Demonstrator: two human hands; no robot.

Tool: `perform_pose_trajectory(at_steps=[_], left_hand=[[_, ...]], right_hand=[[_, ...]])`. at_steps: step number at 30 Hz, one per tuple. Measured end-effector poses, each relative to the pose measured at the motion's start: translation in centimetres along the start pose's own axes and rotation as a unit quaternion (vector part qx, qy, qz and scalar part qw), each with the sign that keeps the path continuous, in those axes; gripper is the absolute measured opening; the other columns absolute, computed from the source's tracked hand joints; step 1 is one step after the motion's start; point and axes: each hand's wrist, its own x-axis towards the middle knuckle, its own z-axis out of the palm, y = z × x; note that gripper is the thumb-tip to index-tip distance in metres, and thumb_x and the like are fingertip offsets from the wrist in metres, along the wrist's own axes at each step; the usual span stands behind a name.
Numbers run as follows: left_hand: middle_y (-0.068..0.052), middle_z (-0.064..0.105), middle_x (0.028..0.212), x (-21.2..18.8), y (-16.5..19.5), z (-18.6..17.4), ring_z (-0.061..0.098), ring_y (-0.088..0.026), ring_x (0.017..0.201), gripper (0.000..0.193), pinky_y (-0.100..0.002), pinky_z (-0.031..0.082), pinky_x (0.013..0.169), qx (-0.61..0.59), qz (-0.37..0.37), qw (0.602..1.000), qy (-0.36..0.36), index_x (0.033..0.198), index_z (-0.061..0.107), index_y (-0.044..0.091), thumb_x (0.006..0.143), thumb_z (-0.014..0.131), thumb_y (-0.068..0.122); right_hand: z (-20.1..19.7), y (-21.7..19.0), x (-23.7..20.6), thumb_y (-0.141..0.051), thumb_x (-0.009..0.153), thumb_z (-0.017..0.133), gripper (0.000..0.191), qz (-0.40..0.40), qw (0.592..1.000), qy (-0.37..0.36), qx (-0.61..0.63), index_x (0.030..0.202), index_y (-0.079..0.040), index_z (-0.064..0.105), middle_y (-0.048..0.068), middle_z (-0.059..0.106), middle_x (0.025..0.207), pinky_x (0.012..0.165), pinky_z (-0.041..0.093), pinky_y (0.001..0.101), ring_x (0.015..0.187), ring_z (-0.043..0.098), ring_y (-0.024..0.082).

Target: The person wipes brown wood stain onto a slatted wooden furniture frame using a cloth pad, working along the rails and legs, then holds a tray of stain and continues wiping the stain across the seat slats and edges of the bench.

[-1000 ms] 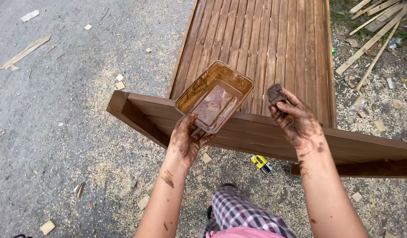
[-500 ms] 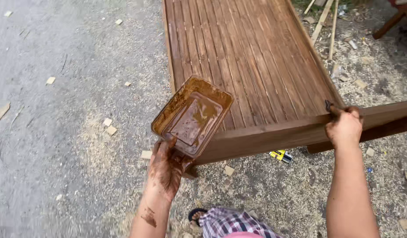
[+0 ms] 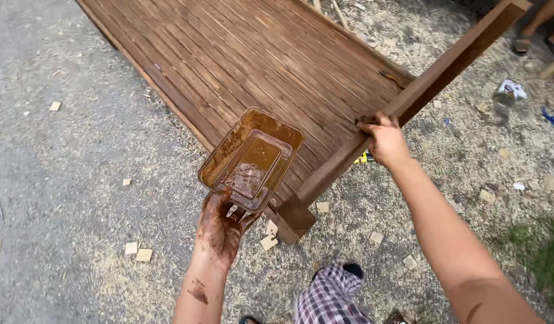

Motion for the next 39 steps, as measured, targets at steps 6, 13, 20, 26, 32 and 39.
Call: perform_pose_trajectory(at_steps=[6, 13, 20, 26, 32, 39], left_hand=[[-0.021, 0.066, 0.116, 0.9, 3.5, -3.5, 0.071, -0.034, 0.103, 0.026, -0.053, 0.059, 0.086, 0.033, -0.072, 0.997, -0.021, 0.11, 0.055, 0.011, 0.087, 0.064, 0.016], [-0.017, 0.064, 0.117, 8.6, 5.1, -4.0, 0.069, -0.035, 0.106, 0.028, -0.054, 0.06, 0.088, 0.063, -0.122, 0.982, -0.133, 0.105, 0.055, 0.007, 0.085, 0.071, 0.018], [-0.015, 0.064, 0.113, 15.3, 8.5, -4.4, 0.067, -0.033, 0.103, 0.036, -0.054, 0.064, 0.083, 0.11, -0.152, 0.967, -0.172, 0.115, 0.057, 0.011, 0.083, 0.071, 0.019], [-0.016, 0.066, 0.119, 19.8, 9.9, -2.4, 0.068, -0.033, 0.107, 0.042, -0.052, 0.064, 0.085, 0.124, -0.219, 0.94, -0.231, 0.122, 0.057, 0.009, 0.084, 0.072, 0.02], [-0.017, 0.064, 0.124, 25.3, 12.5, -0.9, 0.068, -0.037, 0.108, 0.048, -0.054, 0.064, 0.086, 0.195, -0.298, 0.888, -0.292, 0.127, 0.055, 0.007, 0.084, 0.073, 0.019], [-0.014, 0.061, 0.13, 32.4, 14.9, 0.6, 0.064, -0.034, 0.115, 0.056, -0.054, 0.061, 0.089, 0.254, -0.329, 0.842, -0.343, 0.133, 0.051, 0.017, 0.081, 0.072, 0.016]], right_hand=[[0.3, -11.9, -9.1, 0.005, 0.068, 0.063, 0.063, -0.071, 0.996, 0.017, -0.043, 0.121, -0.028, 0.075, 0.008, 0.059, 0.139, 0.113, 0.037, 0.0476, 0.133, 0.045, 0.041], [-2.4, -17.5, -15.1, 0.01, 0.064, 0.061, 0.07, -0.004, 0.985, -0.135, 0.104, 0.122, -0.026, 0.074, 0.011, 0.061, 0.133, 0.104, 0.049, 0.0396, 0.123, 0.059, 0.032], [-4.8, -17.1, -13.3, -0.005, 0.082, 0.077, 0.053, 0.252, 0.96, 0.102, 0.063, 0.135, -0.006, 0.069, 0.018, 0.067, 0.115, 0.093, 0.057, 0.041, 0.101, 0.068, 0.033], [-0.3, -17.4, -13.8, -0.016, 0.087, 0.081, 0.051, 0.323, 0.939, 0.119, 0.016, 0.135, -0.003, 0.069, 0.024, 0.067, 0.112, 0.09, 0.055, 0.0442, 0.099, 0.067, 0.039], [-0.4, -24.0, -16.3, -0.016, 0.084, 0.079, 0.048, 0.449, 0.889, 0.073, -0.056, 0.131, -0.011, 0.074, 0.021, 0.069, 0.116, 0.094, 0.056, 0.0451, 0.102, 0.067, 0.039], [-2.0, -30.7, -12.4, -0.018, 0.084, 0.076, 0.046, 0.566, 0.81, 0.054, -0.143, 0.129, -0.017, 0.076, 0.015, 0.069, 0.121, 0.091, 0.055, 0.0493, 0.104, 0.067, 0.039]])
